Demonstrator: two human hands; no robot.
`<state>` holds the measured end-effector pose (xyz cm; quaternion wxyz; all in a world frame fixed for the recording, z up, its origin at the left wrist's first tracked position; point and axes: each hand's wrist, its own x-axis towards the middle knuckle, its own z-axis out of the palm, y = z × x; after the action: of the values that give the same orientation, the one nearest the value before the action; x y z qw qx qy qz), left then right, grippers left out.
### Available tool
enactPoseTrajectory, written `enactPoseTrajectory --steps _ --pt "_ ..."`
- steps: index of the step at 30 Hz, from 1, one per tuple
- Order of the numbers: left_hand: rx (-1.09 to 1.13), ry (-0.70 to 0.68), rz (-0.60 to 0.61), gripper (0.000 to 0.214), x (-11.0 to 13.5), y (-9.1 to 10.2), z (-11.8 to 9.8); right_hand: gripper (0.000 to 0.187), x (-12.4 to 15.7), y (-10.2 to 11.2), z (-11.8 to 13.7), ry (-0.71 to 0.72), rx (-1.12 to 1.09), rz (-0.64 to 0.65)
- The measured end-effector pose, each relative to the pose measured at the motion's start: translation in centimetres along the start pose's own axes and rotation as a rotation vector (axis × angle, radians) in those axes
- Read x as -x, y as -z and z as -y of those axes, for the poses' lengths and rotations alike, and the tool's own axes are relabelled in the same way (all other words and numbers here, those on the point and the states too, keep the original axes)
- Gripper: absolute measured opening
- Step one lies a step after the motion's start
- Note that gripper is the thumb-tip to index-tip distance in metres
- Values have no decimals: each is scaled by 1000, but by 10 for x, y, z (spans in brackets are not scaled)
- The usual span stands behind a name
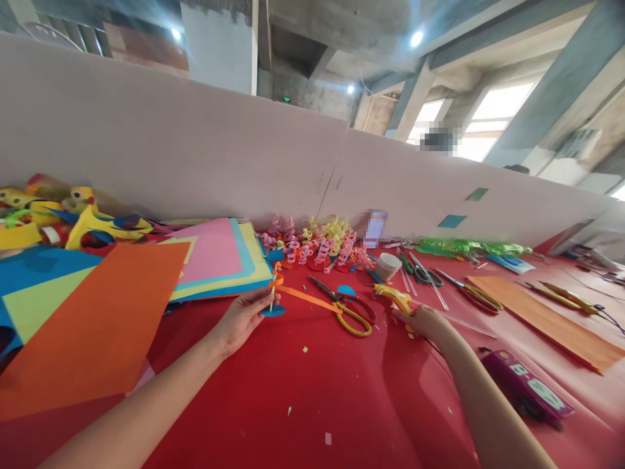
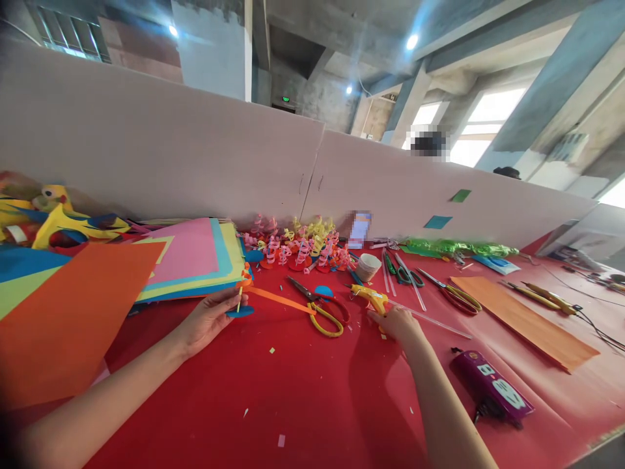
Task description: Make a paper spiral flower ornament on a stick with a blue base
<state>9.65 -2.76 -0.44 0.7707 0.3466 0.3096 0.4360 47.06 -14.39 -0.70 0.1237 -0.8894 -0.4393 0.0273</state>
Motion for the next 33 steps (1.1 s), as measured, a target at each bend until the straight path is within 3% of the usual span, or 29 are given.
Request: enactPoseTrajectory --steps 5,7,10,11,15,21,27,30,33 --pt "28 14 -9 30 -1 0 -1 31 9 1 5 -61 -307 130" --pt "37 18 -9 30 -2 0 -1 28 21 10 14 -44 -496 157" --pt "50 18 -3 29 -3 1 1 39 45 32 38 13 -987 244" --pt "55 16 1 28 -3 2 1 41 54 39 49 34 -1031 283" --pt "72 13 9 27 -2 2 2 45 84 55 97 172 -1000 419" --pt "90 19 12 25 -1 1 1 44 112 34 151 352 -953 457" --pt "143 40 37 21 -2 3 2 33 112 14 164 427 -812 368" --pt "160 51 53 21 -2 3 3 33 110 12 165 462 -793 353" --pt "155 50 59 21 -2 4 4 26 112 14 169 530 -661 250"
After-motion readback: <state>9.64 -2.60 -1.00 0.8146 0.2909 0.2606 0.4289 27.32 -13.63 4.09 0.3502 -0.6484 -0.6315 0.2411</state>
